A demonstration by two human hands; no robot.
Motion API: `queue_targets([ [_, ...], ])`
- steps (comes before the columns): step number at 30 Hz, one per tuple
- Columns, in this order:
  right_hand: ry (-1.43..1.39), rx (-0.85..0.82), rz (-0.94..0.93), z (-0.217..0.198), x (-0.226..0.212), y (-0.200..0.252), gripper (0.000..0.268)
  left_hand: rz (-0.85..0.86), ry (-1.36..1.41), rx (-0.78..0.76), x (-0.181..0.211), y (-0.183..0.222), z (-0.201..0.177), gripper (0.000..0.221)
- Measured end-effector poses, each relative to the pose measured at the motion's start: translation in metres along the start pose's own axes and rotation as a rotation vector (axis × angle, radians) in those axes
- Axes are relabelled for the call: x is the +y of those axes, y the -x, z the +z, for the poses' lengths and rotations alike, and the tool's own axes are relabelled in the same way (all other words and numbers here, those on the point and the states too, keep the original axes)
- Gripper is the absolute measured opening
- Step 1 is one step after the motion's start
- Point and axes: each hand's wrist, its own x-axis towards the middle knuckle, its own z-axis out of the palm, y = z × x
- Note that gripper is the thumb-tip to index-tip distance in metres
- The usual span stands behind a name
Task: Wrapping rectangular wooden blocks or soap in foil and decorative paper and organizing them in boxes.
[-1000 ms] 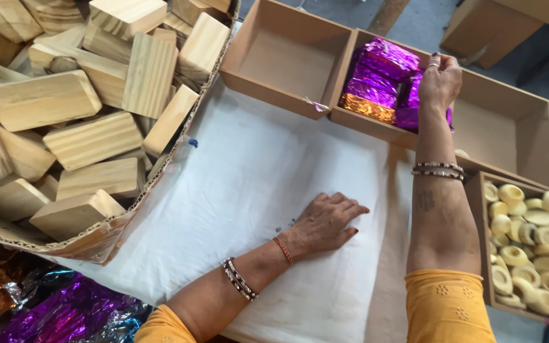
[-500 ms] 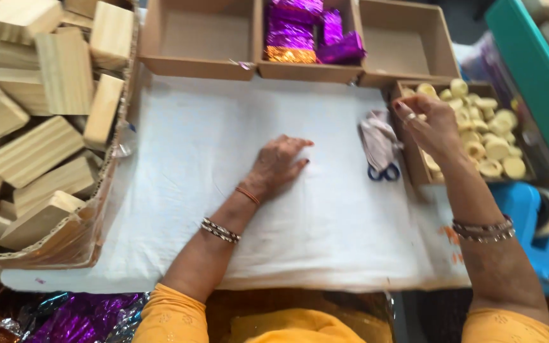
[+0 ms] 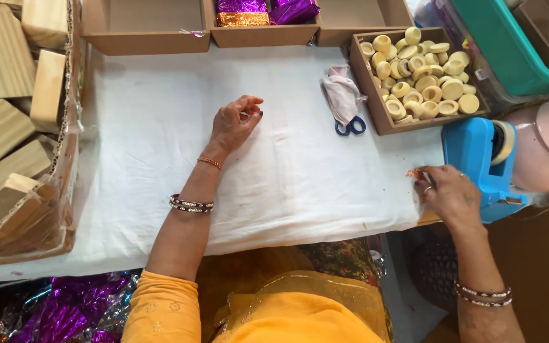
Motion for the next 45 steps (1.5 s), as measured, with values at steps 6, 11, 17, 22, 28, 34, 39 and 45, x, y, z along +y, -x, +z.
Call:
queue_targets([
  [6, -0.007, 0.148, 0.059, 0.017, -0.009, 0.011, 0.016, -0.007, 0.004, 0.003, -0.001, 0.001, 0.001, 0.020],
  [11, 0.034, 0.170, 0.014, 0.021, -0.009, 0.008, 0.010, 0.008, 0.022, 0.005, -0.006, 0.000, 0.003, 0.020],
  [17, 0.045, 0.165, 0.006, 0.012, -0.022, 0.002, 0.012, -0.006, -0.010, -0.023, -0.008, -0.002, 0.004, 0.020],
  [22, -0.105, 0.197, -0.104, -0.006, -0.063, -0.017, 0.009, -0.013, -0.032, -0.034, -0.009, -0.003, 0.004, 0.021],
  [28, -1.403, -0.236, -0.443, -0.080, -0.169, -0.020, 0.004, -0.049, -0.069, -0.046, -0.002, -0.001, 0.002, 0.023],
  [34, -1.514, -0.296, -1.085, -0.178, -0.235, 0.012, 0.043, -0.019, -0.071, -0.052, 0.002, -0.001, -0.003, 0.024],
  [39, -1.561, -0.943, -2.368, -0.151, -0.243, -0.010, 0.038, 0.012, -0.121, -0.035, 0.007, 0.001, -0.003, 0.023],
  [45, -1.641, -0.895, -2.414, -0.132, -0.249, -0.009, 0.038, 0.035, -0.165, -0.038, 0.004, 0.000, 0.000, 0.021],
])
